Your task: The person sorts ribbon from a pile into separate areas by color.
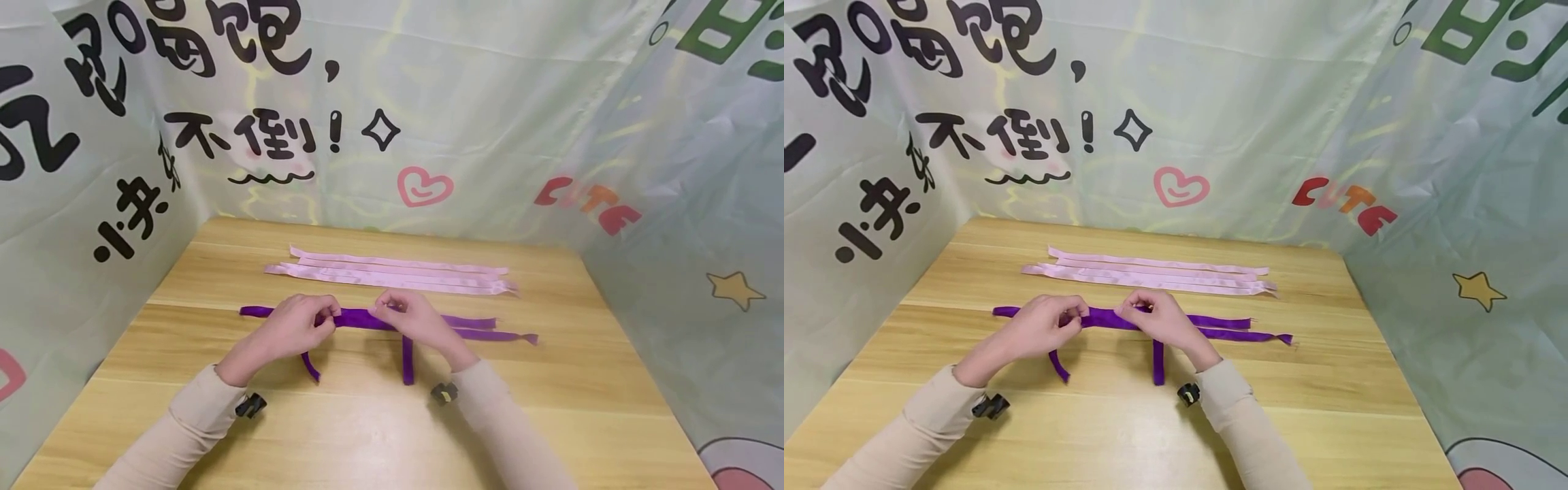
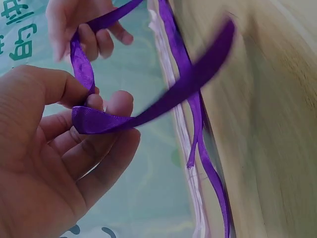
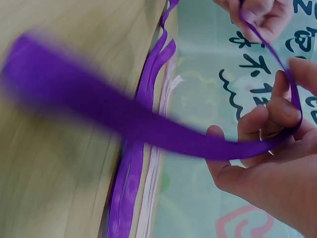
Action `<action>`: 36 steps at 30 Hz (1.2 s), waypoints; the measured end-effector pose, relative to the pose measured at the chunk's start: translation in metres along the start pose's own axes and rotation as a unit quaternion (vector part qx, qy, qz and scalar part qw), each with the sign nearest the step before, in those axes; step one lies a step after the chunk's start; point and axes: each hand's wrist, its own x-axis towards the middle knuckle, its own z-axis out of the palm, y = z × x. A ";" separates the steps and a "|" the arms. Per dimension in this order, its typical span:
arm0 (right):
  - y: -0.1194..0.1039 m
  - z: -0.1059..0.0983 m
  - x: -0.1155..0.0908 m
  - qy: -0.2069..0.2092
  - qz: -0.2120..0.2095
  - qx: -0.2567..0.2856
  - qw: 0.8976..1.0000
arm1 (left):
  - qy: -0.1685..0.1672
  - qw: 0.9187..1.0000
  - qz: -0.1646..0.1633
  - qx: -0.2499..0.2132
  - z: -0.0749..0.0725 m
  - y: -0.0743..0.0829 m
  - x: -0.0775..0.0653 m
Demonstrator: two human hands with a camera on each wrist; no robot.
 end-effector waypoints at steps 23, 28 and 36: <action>0.035 -0.068 -0.043 -0.013 0.018 -0.055 0.998 | -0.021 0.999 0.014 0.024 -0.007 -0.016 -0.002; 0.045 -0.080 -0.053 0.004 0.009 -0.066 0.998 | -0.025 0.999 -0.007 0.024 -0.007 -0.024 -0.003; 0.052 -0.097 -0.070 0.009 0.039 -0.077 0.996 | -0.019 0.999 -0.017 0.027 -0.008 -0.034 -0.003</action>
